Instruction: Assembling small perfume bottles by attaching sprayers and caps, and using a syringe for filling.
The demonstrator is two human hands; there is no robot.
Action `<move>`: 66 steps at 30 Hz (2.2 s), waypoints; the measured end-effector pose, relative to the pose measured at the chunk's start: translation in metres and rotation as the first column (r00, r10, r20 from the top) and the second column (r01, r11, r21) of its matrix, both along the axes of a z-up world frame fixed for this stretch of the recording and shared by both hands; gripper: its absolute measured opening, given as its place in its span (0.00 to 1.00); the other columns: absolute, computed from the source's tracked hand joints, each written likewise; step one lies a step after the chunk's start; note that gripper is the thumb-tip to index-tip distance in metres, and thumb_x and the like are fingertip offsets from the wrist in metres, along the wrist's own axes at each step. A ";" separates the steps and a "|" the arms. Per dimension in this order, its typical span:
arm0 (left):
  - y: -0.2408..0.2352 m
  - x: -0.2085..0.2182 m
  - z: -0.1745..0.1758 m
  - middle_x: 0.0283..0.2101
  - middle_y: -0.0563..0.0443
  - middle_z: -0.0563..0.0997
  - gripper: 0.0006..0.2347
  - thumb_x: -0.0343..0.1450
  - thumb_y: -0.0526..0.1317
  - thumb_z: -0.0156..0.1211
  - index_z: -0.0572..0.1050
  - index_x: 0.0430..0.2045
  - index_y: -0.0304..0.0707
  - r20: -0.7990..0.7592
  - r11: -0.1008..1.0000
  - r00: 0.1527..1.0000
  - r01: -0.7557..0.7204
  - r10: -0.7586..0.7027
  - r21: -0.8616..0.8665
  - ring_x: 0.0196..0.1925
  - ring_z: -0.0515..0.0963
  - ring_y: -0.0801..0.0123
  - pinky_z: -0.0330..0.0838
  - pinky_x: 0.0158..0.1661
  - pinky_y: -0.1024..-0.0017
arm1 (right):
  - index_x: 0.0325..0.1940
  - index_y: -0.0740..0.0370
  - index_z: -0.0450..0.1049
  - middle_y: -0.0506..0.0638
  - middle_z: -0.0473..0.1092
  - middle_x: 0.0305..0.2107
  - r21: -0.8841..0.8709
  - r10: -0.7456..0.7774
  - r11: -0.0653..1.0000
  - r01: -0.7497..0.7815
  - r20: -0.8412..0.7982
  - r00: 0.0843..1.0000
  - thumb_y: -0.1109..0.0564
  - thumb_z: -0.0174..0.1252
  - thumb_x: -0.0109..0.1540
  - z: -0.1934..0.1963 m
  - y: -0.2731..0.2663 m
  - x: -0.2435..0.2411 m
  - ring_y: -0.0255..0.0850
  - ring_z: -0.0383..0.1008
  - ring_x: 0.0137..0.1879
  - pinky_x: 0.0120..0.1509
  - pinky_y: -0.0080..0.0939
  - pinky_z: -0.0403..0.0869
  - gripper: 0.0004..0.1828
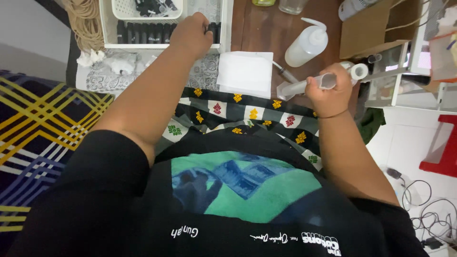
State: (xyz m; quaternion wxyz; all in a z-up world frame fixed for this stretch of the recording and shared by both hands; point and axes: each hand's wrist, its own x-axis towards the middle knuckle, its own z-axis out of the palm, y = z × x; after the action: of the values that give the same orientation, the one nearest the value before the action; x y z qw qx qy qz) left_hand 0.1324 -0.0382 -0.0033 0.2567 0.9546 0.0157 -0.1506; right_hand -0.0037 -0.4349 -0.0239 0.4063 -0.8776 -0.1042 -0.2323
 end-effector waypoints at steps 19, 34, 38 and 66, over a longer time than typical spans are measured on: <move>-0.033 0.064 -0.051 0.45 0.48 0.80 0.25 0.72 0.26 0.44 0.71 0.66 0.45 -0.722 0.352 0.582 0.809 -0.374 0.470 0.32 0.74 0.62 0.69 0.27 0.72 | 0.27 0.60 0.58 0.48 0.56 0.24 0.070 -0.003 0.997 0.009 -0.082 0.997 0.35 0.60 0.64 -0.017 0.008 0.005 0.41 0.56 0.30 0.37 0.44 0.56 0.30; -0.023 -0.014 0.033 0.45 0.57 0.82 0.12 0.73 0.43 0.59 0.70 0.50 0.47 -0.126 0.867 0.946 -0.326 0.300 -0.378 0.46 0.81 0.67 0.76 0.47 0.65 | 0.28 0.60 0.62 0.51 0.60 0.26 -0.019 0.021 1.000 -0.024 -0.127 0.992 0.26 0.53 0.65 -0.012 0.006 0.009 0.45 0.63 0.33 0.39 0.47 0.60 0.35; -0.014 -0.049 0.065 0.45 0.56 0.79 0.16 0.74 0.43 0.54 0.68 0.57 0.48 -0.163 0.711 0.924 -0.372 0.346 -0.597 0.47 0.80 0.68 0.77 0.49 0.68 | 0.35 0.58 0.65 0.49 0.64 0.31 0.074 0.110 0.993 -0.096 -0.227 0.968 0.32 0.59 0.65 -0.008 -0.005 0.003 0.42 0.66 0.36 0.44 0.46 0.63 0.27; -0.054 -0.226 0.179 0.52 0.50 0.74 0.17 0.78 0.36 0.44 0.63 0.63 0.46 0.073 0.269 0.826 0.264 -0.559 -0.926 0.45 0.75 0.71 0.84 0.39 0.72 | 0.66 0.67 0.59 0.66 0.62 0.59 0.037 0.572 0.817 -0.575 0.071 0.817 0.48 0.42 0.75 0.208 0.085 -0.095 0.58 0.63 0.71 0.70 0.55 0.72 0.22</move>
State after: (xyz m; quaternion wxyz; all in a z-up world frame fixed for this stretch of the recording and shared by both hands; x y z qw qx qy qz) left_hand -0.0940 -0.0919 0.1757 0.6798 0.5934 -0.2853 -0.3231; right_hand -0.0984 -0.3496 0.1844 0.4792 -0.7865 -0.3684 -0.1270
